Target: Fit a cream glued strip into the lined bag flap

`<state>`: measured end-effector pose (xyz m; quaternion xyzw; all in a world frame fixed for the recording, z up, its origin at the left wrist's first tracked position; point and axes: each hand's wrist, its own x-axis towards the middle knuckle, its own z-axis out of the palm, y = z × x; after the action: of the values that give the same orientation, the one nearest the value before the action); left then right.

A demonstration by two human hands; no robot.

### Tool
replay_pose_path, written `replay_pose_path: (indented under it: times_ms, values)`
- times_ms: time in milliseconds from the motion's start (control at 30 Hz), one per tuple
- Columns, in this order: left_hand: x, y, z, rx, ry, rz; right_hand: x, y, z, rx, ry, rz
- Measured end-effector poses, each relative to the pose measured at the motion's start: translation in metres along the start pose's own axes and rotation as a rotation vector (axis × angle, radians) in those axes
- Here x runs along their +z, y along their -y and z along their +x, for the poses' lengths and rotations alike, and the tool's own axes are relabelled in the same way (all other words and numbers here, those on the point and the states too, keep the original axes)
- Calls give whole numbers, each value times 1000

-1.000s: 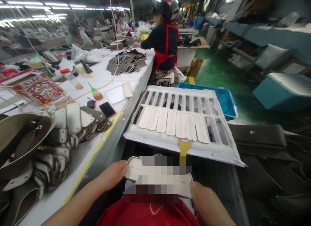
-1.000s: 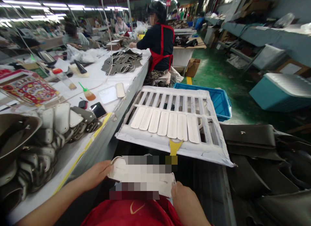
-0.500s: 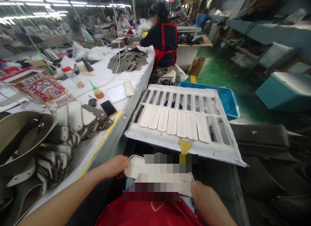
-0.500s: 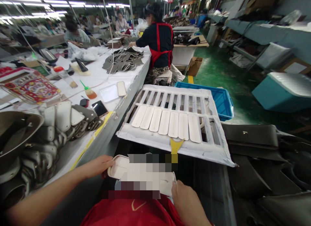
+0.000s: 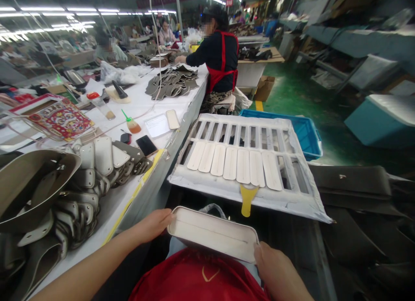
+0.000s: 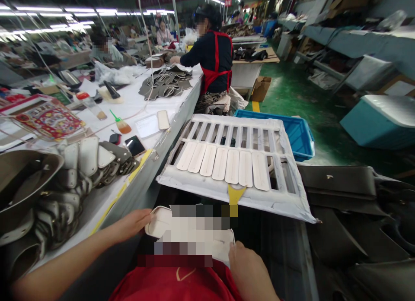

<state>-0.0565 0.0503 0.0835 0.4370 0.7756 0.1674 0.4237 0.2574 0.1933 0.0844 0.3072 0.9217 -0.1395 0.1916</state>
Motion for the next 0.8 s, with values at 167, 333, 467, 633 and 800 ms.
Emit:
replay_pose_path:
  times_ms: [167,333,467,633,800]
  values:
    - [5,26,0,-25,110,-513,4,-4,1,-30,-14,8]
    - [21,43,10,-2,88,-783,1,-3,2,-16,33,7]
    - [31,48,14,25,66,-826,0,-4,3,5,25,28]
    - [32,48,12,41,56,-818,6,-8,5,-23,11,15]
    - [24,42,9,37,91,-761,12,-11,7,-23,-18,15]
